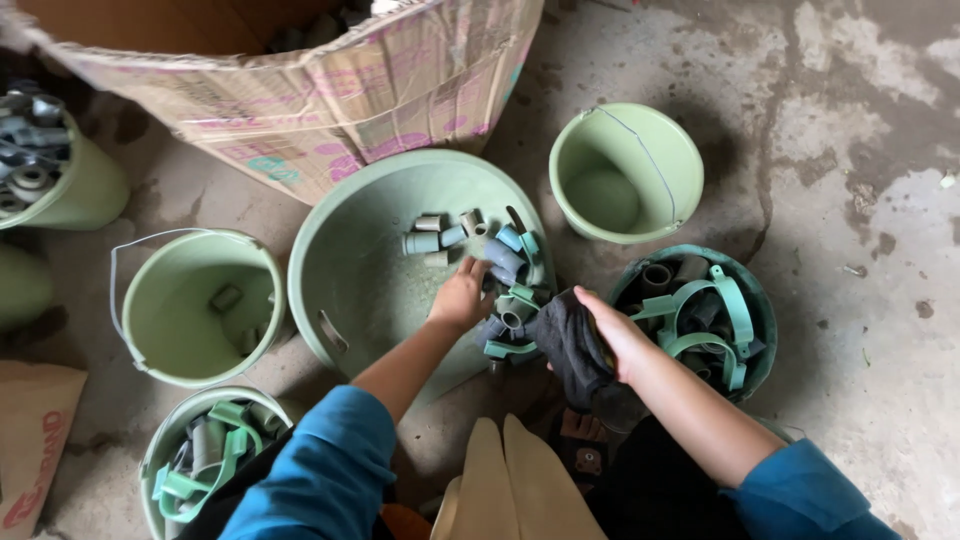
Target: The person sits on the floor and wipes small plastic pipe fittings with a cloth. They pick each fitting from a bucket, wipe it, and place it into another bucket. The process is repeated for multiple fittings.
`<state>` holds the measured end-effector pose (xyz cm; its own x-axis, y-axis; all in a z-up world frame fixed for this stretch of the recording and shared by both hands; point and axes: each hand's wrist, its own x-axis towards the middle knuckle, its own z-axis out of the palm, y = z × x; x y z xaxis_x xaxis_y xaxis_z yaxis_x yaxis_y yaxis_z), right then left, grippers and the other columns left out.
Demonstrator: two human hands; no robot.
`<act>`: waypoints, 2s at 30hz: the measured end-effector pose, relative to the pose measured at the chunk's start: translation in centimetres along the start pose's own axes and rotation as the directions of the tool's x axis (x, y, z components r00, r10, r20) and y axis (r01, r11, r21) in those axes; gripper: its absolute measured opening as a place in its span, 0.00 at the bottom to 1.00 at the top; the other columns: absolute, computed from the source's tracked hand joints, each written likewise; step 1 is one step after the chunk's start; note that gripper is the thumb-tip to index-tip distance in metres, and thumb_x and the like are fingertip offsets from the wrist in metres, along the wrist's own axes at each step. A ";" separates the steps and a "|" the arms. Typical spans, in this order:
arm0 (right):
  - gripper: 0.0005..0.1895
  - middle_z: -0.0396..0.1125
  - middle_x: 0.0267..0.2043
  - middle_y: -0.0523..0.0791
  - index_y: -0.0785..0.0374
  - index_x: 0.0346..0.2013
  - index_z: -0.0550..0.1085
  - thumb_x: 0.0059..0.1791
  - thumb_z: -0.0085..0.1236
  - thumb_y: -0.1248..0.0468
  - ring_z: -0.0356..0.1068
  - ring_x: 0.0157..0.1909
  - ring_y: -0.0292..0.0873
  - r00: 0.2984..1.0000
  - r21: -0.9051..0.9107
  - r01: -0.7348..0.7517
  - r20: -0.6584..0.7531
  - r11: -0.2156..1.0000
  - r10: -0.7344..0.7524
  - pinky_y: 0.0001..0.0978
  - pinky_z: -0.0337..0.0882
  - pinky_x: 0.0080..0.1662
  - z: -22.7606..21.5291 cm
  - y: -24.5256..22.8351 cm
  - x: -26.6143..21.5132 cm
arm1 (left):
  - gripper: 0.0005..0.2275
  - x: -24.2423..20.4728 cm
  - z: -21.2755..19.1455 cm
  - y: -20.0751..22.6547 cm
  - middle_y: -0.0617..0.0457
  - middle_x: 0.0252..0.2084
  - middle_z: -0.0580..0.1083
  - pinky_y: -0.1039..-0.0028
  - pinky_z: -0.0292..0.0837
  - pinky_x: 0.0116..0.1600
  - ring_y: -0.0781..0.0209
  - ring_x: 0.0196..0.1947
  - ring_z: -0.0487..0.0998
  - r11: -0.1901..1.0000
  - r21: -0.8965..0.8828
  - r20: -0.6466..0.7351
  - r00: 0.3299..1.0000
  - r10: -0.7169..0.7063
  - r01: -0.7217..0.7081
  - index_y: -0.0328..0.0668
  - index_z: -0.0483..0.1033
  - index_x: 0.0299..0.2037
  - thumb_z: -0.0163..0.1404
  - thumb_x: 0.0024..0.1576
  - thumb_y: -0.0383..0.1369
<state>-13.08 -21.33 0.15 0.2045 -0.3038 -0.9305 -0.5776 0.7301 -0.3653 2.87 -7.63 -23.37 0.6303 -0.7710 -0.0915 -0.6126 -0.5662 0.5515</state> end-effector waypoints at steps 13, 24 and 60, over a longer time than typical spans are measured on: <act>0.24 0.75 0.48 0.52 0.61 0.50 0.74 0.47 0.61 0.48 0.76 0.47 0.50 0.930 0.199 0.324 0.112 0.925 -0.350 0.46 0.77 0.50 6.0 1.5 -13.4 | 0.17 -13.7 -25.2 12.1 0.39 0.46 0.71 0.62 0.82 0.50 0.38 0.45 0.82 0.645 -0.684 -0.359 0.927 0.107 -0.339 0.28 0.73 0.50 0.63 0.51 0.22; 0.07 0.70 0.30 0.48 0.65 0.32 0.74 0.47 0.66 0.68 0.74 0.32 0.43 0.514 0.124 0.815 0.299 0.567 -0.804 0.38 0.77 0.30 8.5 6.3 -12.7 | 0.13 -18.3 -26.4 13.2 0.50 0.37 0.69 0.66 0.74 0.35 0.51 0.31 0.75 0.626 0.385 -0.532 0.391 0.751 -0.678 0.42 0.71 0.38 0.39 0.68 0.41; 0.14 0.76 0.39 0.48 0.56 0.39 0.81 0.39 0.70 0.61 0.76 0.36 0.46 -0.824 0.015 0.460 0.378 -0.888 -0.421 0.41 0.78 0.39 6.7 3.2 -7.8 | 0.19 -14.4 -21.3 15.3 0.52 0.19 0.63 0.75 0.56 0.13 0.64 0.11 0.63 0.255 -0.933 0.195 0.952 -0.236 0.254 0.27 0.66 0.55 0.27 0.68 0.35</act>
<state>-11.19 -12.56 6.05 0.3736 0.1748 0.9110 0.6187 -0.7787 -0.1043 -5.38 1.02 4.04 0.6517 -0.6572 -0.3787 0.4490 -0.0682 0.8910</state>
